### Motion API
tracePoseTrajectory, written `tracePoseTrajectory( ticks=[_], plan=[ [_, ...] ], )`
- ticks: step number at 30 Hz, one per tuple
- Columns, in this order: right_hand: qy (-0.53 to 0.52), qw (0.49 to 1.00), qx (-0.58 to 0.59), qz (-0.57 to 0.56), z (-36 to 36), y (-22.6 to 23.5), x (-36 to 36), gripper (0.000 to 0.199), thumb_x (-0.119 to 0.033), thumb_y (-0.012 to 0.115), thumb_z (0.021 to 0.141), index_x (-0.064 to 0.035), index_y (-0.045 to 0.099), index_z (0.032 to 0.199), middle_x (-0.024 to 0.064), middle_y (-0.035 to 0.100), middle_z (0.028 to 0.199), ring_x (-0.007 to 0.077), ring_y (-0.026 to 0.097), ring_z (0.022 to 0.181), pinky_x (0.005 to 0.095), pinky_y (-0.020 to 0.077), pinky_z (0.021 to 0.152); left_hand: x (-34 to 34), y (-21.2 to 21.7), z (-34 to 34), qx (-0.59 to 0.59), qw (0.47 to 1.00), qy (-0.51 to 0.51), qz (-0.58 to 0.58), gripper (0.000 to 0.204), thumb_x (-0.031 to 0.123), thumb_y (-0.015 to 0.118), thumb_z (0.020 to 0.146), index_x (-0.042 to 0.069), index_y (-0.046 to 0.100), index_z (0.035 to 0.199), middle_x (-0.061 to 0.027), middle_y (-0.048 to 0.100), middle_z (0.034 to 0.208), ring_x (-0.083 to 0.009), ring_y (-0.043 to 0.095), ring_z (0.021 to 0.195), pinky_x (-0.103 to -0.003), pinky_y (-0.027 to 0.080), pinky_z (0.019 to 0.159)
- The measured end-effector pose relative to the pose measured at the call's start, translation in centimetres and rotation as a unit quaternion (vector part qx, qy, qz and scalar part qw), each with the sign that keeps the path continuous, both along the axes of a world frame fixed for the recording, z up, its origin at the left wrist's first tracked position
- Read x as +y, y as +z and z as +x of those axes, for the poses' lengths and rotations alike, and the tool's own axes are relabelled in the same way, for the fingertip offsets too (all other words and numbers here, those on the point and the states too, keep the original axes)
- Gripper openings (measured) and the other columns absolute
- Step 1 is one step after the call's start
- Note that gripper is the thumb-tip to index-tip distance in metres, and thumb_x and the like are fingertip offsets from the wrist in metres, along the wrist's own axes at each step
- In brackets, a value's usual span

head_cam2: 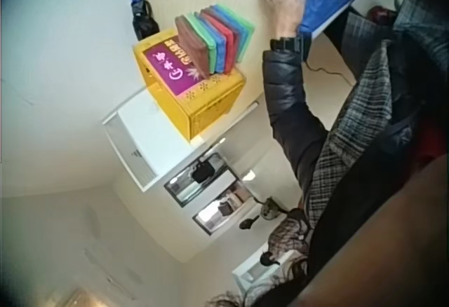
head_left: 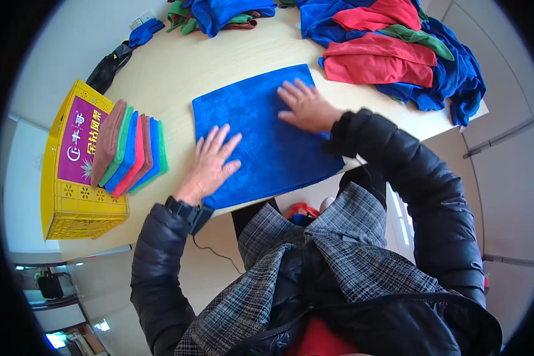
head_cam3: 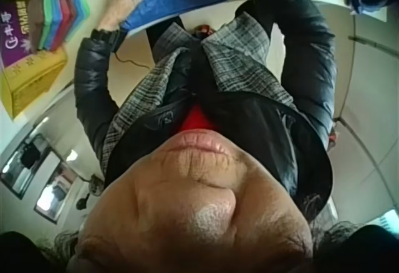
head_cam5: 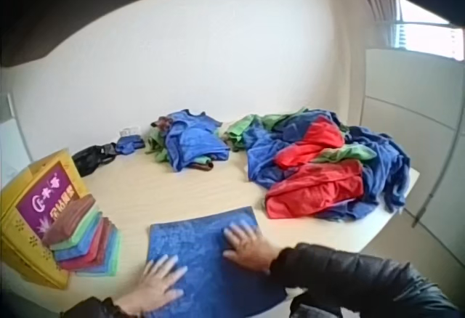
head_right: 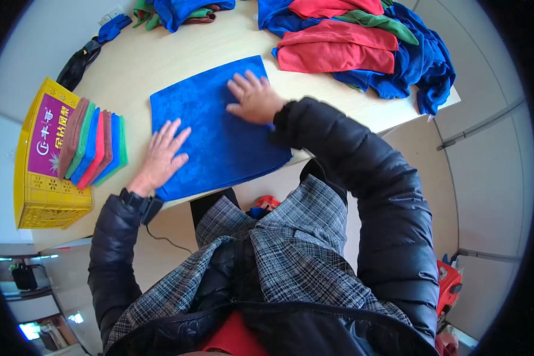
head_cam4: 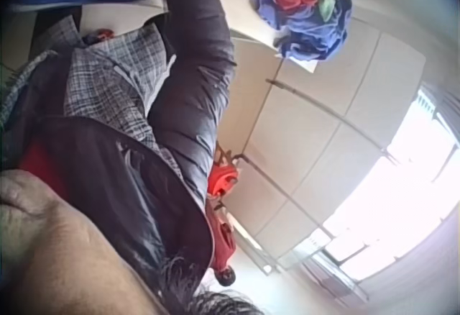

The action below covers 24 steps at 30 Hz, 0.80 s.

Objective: The person folds a brown cloth, a blue cloth, and a red cloth one at a time by hand, smoothing each one out on the table before folding it into a rectangle and placing it onto a stack.

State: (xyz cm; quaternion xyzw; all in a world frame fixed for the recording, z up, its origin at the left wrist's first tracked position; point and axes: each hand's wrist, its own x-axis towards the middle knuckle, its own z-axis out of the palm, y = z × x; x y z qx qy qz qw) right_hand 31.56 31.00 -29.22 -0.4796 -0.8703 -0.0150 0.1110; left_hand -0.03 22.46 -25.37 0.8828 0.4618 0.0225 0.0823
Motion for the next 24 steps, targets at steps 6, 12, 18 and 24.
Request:
tracePoseTrajectory(
  ticks=[6, 12, 18, 24],
  plan=[
    [0.016, 0.999, -0.004, -0.032, 1.5, 0.2, -6.9, 0.073, -0.055, 0.042, 0.1, -0.0054, 0.034, 0.152, 0.0192, 0.031, 0.158, 0.0381, 0.021, 0.149, 0.0525, 0.0194, 0.12, 9.9, -3.8, -0.7, 0.03, 0.996, 0.081, 0.031, 0.066, 0.056, 0.045, 0.099, 0.026, 0.029, 0.156, -0.0121, 0.019, 0.164, -0.036, 0.014, 0.151, -0.058, 0.013, 0.119],
    [0.006, 0.998, -0.042, -0.04, 5.8, 1.4, -9.5, 0.072, -0.054, 0.04, 0.101, -0.0056, 0.032, 0.153, 0.0184, 0.028, 0.159, 0.0357, 0.02, 0.15, 0.0504, 0.018, 0.121, 10.5, -4.3, -1.5, 0.035, 0.992, 0.115, 0.042, 0.067, 0.056, 0.043, 0.1, 0.026, 0.026, 0.157, -0.0099, 0.016, 0.165, -0.0327, 0.012, 0.152, -0.057, 0.014, 0.119],
    [-0.033, 0.999, 0.007, -0.009, 4.1, 2.0, -11.9, 0.07, -0.048, 0.049, 0.098, -0.0038, 0.036, 0.151, 0.0169, 0.032, 0.158, 0.0352, 0.023, 0.149, 0.053, 0.0205, 0.119, 4.6, -1.3, 2.7, 0.051, 0.994, 0.088, 0.041, 0.068, 0.054, 0.046, 0.098, 0.022, 0.03, 0.156, -0.0125, 0.02, 0.164, -0.0346, 0.014, 0.151, -0.059, 0.014, 0.118],
    [-0.016, 0.998, 0.063, -0.003, -0.6, 0.7, -14.1, 0.067, -0.048, 0.049, 0.098, -0.0049, 0.042, 0.148, 0.0161, 0.035, 0.156, 0.0341, 0.028, 0.147, 0.0513, 0.0203, 0.119, -3.3, -2.9, 2.3, 0.008, 0.996, 0.03, 0.083, 0.065, 0.047, 0.051, 0.098, 0.017, 0.035, 0.153, -0.0151, 0.026, 0.161, -0.0383, 0.021, 0.148, -0.057, 0.014, 0.119]
  ],
)
